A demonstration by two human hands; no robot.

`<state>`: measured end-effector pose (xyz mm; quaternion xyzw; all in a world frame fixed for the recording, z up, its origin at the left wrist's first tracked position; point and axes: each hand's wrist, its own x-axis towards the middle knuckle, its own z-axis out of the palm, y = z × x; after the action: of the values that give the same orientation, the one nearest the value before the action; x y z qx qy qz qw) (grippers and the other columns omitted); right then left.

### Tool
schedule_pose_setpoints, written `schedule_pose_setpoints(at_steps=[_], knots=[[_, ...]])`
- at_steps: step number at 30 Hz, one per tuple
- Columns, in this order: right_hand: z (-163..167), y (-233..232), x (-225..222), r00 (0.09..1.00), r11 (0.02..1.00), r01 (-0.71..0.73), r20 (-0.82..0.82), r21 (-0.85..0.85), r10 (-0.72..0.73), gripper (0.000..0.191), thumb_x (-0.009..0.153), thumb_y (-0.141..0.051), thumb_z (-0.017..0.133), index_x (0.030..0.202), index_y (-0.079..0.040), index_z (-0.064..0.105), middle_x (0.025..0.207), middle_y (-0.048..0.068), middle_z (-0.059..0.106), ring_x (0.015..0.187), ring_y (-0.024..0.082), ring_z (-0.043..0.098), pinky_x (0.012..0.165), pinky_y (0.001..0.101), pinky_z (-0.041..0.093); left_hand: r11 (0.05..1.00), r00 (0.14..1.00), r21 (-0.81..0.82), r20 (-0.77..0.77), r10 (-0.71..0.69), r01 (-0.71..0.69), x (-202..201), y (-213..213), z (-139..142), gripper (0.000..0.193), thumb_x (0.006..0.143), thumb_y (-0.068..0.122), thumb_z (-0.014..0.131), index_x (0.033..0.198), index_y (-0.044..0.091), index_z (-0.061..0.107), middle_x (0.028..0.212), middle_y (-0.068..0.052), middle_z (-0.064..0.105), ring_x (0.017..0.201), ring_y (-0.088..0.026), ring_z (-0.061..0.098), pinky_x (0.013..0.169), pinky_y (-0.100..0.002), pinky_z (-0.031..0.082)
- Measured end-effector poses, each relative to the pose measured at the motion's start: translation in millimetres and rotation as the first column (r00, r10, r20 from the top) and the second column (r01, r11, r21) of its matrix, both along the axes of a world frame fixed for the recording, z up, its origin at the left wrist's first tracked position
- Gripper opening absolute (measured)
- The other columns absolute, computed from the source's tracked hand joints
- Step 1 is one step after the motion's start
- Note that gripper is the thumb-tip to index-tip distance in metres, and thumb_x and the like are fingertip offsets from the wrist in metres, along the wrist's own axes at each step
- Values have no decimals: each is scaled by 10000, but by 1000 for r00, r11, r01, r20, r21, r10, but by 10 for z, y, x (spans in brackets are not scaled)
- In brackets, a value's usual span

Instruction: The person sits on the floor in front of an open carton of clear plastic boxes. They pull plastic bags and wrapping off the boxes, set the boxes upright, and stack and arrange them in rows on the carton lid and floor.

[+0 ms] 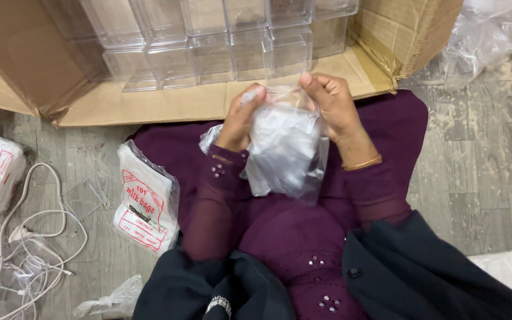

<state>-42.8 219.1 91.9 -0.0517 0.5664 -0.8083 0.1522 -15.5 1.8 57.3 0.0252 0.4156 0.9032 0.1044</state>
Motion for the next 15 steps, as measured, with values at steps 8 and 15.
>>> schedule_pose_setpoints(at_steps=[8, 15], knots=[[-128, 344, -403, 998, 917, -48, -58, -396, 27, 113, 980, -168, 684, 958, -58, 697, 855, 63, 683, 774, 160, 655, 732, 328, 551, 837, 956, -541, -280, -90, -80, -506, -277, -247, 217, 1082, 253, 675, 993, 62, 625, 950, -54, 674, 904, -153, 638, 847, -334, 519], [-504, 201, -1292, 666, 442, 648, -743, 620, 65, 355, 861, 29, 685, 1143, -119, 842, 894, 188, 676, 797, 276, 696, 720, 355, 561, 221, 870, -851, -421, 255, -476, -1067, 179, -414, 304, 894, 135, 703, 1164, 101, 567, 959, -197, 727, 961, -415, 691, 770, -472, 507]])
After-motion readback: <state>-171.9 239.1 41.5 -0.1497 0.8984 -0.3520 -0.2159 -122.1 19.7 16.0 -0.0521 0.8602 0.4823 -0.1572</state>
